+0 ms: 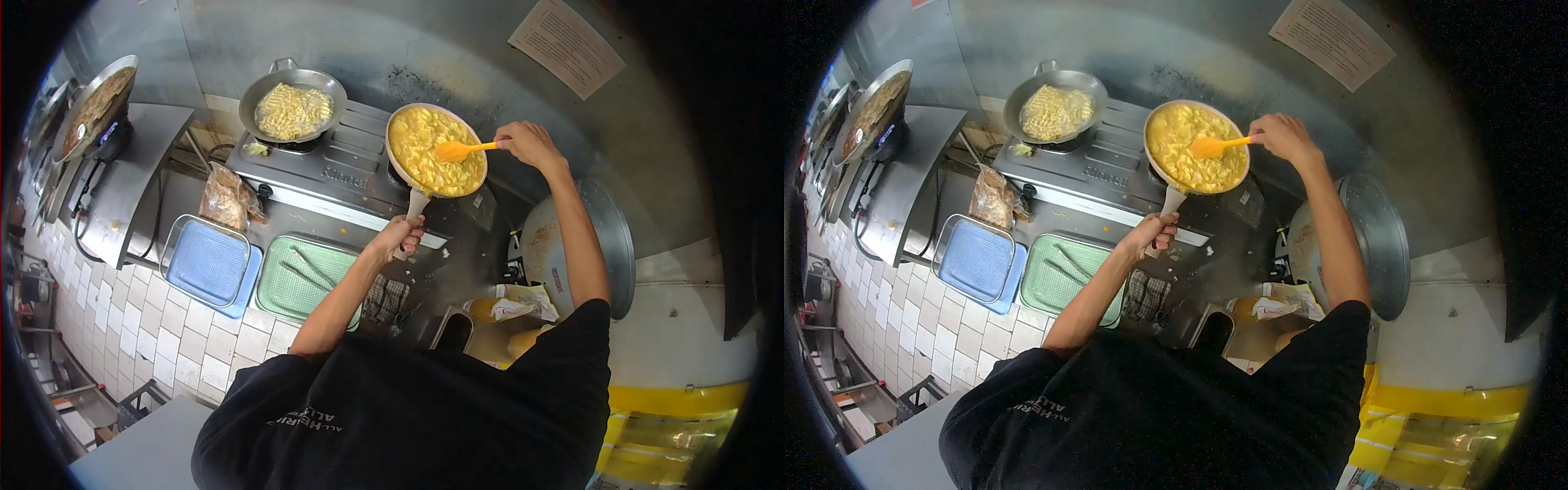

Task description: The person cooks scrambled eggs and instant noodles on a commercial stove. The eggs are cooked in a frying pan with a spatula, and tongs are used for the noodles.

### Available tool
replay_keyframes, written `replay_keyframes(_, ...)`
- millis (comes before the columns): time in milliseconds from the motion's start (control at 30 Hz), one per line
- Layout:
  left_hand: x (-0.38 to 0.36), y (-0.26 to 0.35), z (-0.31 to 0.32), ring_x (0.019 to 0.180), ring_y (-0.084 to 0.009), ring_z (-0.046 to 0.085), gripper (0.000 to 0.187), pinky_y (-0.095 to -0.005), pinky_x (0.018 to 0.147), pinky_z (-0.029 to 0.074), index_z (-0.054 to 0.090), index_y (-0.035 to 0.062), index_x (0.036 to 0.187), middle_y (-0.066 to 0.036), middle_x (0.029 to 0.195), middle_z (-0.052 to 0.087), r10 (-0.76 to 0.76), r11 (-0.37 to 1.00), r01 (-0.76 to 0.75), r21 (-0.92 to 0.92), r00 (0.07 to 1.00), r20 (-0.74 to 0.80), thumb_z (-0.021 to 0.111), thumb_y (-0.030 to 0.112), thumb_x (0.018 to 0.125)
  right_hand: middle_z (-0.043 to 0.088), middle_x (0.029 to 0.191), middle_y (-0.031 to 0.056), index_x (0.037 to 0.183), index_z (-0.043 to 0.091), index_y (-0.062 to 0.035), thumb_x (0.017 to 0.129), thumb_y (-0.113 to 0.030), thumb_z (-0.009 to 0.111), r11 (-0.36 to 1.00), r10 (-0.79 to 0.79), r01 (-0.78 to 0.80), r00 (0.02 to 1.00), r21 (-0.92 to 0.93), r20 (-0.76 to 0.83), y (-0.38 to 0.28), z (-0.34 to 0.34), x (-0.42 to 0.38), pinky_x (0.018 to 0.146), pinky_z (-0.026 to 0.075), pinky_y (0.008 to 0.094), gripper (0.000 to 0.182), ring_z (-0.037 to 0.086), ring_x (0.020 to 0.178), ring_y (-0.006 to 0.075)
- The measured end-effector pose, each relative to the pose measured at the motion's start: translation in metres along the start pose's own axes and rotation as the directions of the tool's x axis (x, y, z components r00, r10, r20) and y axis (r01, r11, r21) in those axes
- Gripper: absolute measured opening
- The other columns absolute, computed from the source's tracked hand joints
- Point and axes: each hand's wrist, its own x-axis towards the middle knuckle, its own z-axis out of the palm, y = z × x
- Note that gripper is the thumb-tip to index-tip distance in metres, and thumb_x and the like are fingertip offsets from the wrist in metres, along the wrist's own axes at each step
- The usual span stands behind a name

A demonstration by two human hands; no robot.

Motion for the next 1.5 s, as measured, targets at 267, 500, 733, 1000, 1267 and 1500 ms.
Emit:
replay_keyframes(267,0.0,0.0,0.0,0.046,-0.002,0.026,0.01,-0.0196,0.037,0.022,0.046,0.013,0.091,0.006,0.064,0.035,0.002,1.0,-0.002,-0.01,1.0,-0.005,0.05,0.016,0.099,0.069,0.086,0.0146,0.092,0.073,-0.013,0.082,-0.022,0.068,0.994,-0.095,0.085,0.982,0.07,0.161,-0.033,0.058,0.001,0.075,0.05,0.0444,0.014,0.067,0.084,0.0327)
replay_keyframes(500,0.0,0.0,0.001,0.046,-0.0022,0.027,0.01,-0.0197,0.037,0.022,0.046,0.0129,0.09,0.007,0.064,0.035,0.003,1.0,-0.003,-0.01,1.0,-0.009,0.051,0.016,0.099,0.068,0.084,0.0186,0.083,0.072,-0.0054,0.079,-0.011,0.061,0.942,-0.286,0.227,0.928,-0.247,-0.24,-0.033,0.135,0.029,0.064,0.053,0.042,0.013,0.069,0.075,0.0332)
replay_keyframes(733,-0.002,0.001,0.002,0.047,-0.002,0.027,0.011,-0.0198,0.037,0.022,0.045,0.0122,0.09,0.006,0.065,0.036,0.01,1.0,-0.01,0.006,1.0,-0.009,0.052,0.016,0.099,0.066,0.086,0.0176,0.092,0.072,-0.0072,0.082,-0.009,0.058,0.95,-0.151,0.064,0.952,-0.307,-0.267,-0.025,0.109,0.044,0.067,0.053,0.0412,0.017,0.068,0.08,0.0325)
replay_keyframes(1000,-0.003,0.001,0.003,0.047,-0.002,0.027,0.012,-0.0194,0.038,0.022,0.045,0.0125,0.089,0.006,0.065,0.036,0.0,1.0,0.0,0.026,1.0,-0.011,0.052,0.017,0.099,0.066,0.087,0.018,0.085,0.065,-0.0041,0.085,-0.016,0.058,0.986,0.041,-0.081,0.965,-0.147,-0.259,0.003,0.09,0.043,0.069,0.05,0.0468,0.014,0.065,0.084,0.0368)
replay_keyframes(1267,0.001,-0.003,0.0,0.047,-0.0021,0.027,0.013,-0.0196,0.038,0.022,0.045,0.0129,0.088,0.006,0.064,0.036,0.016,1.0,-0.016,0.021,1.0,-0.011,0.051,0.018,0.099,0.068,0.09,0.017,0.089,0.068,-0.0042,0.088,-0.019,0.056,0.95,0.268,-0.291,0.947,-0.113,-0.179,0.0,0.137,0.027,0.075,0.05,0.047,0.018,0.066,0.09,0.0365)
replay_keyframes(1500,0.0,0.0,0.001,0.047,-0.0023,0.027,0.013,-0.02,0.038,0.022,0.046,0.0131,0.088,0.007,0.064,0.035,0.02,1.0,-0.02,0.009,1.0,-0.008,0.051,0.017,0.099,0.07,0.089,0.0161,0.094,0.071,-0.0112,0.087,-0.022,0.062,0.972,0.221,-0.232,0.957,-0.039,-0.186,0.002,0.061,0.02,0.074,0.051,0.0478,0.016,0.067,0.085,0.0365)
